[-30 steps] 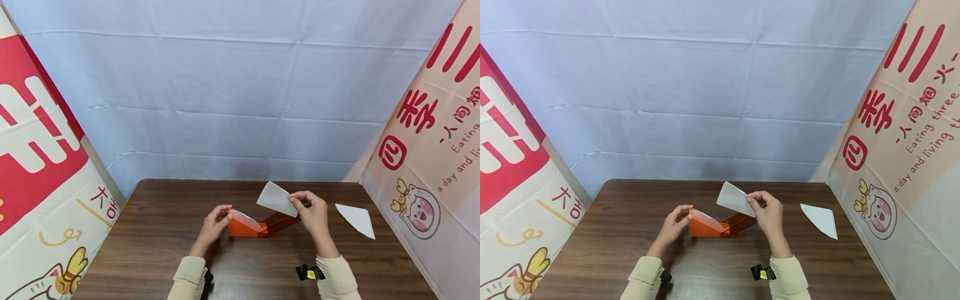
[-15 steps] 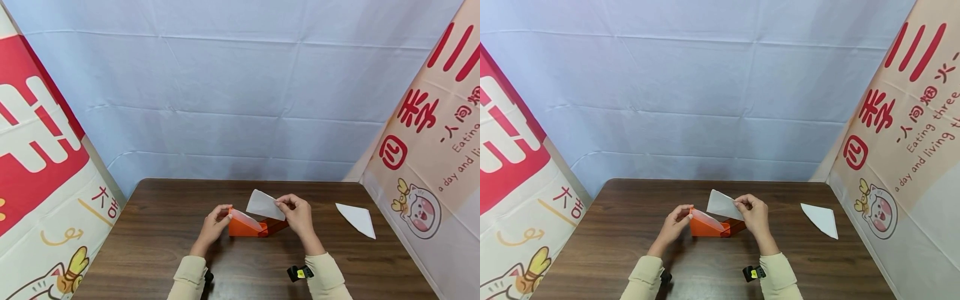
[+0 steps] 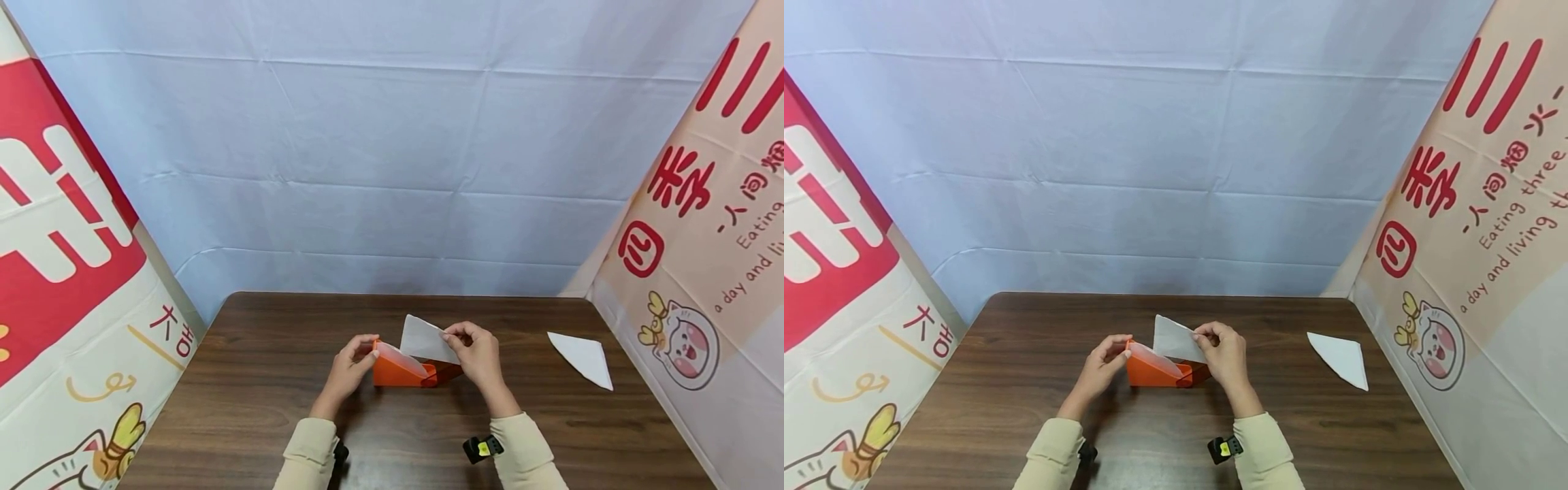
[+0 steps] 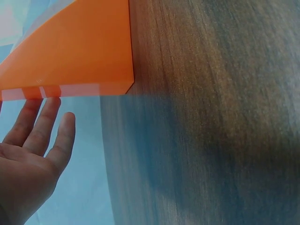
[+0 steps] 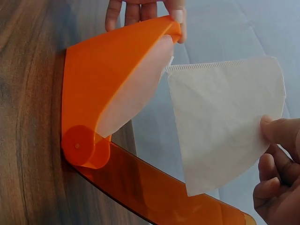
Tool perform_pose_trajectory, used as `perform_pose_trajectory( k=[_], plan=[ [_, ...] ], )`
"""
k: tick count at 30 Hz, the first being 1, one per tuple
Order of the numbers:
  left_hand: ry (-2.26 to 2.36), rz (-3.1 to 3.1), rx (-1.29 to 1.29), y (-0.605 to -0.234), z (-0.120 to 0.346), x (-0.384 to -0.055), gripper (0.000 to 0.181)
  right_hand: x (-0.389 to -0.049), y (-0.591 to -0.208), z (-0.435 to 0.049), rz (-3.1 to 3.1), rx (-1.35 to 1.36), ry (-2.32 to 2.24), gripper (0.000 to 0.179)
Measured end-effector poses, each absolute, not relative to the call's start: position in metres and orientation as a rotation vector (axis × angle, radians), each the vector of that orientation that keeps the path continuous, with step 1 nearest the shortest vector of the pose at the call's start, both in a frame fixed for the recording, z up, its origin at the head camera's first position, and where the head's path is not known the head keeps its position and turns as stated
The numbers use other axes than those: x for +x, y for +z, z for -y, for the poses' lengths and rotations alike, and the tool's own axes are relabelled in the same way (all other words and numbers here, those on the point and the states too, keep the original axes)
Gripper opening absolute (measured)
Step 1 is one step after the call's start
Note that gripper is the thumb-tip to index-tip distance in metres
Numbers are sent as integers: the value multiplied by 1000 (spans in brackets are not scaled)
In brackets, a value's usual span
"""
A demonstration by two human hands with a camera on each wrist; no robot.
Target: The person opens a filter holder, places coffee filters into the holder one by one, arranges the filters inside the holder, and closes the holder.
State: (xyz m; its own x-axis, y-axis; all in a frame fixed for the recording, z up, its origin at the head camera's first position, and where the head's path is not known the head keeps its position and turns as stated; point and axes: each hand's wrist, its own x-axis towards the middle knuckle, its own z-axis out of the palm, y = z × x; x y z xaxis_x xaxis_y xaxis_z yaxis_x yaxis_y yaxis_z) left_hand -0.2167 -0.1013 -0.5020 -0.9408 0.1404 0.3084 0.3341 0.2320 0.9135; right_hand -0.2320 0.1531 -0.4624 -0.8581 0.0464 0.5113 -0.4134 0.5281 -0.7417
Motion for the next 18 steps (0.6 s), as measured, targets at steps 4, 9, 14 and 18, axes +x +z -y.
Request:
perform_pose_trajectory(
  k=[4,9,14,18],
  plan=[
    [-1796,2341,-453,-501,101,-217,29,-233,-465,-151,2280,320,1266,7],
    [-1802,2334,-460,-502,101,-217,29,-233,-464,-152,2262,325,1248,8],
    [-1800,2331,-473,-502,102,-218,28,-230,-457,-151,2244,315,1261,8],
    [-1795,2334,-478,-503,102,-219,27,-227,-454,-149,2255,337,1285,9]
  ],
)
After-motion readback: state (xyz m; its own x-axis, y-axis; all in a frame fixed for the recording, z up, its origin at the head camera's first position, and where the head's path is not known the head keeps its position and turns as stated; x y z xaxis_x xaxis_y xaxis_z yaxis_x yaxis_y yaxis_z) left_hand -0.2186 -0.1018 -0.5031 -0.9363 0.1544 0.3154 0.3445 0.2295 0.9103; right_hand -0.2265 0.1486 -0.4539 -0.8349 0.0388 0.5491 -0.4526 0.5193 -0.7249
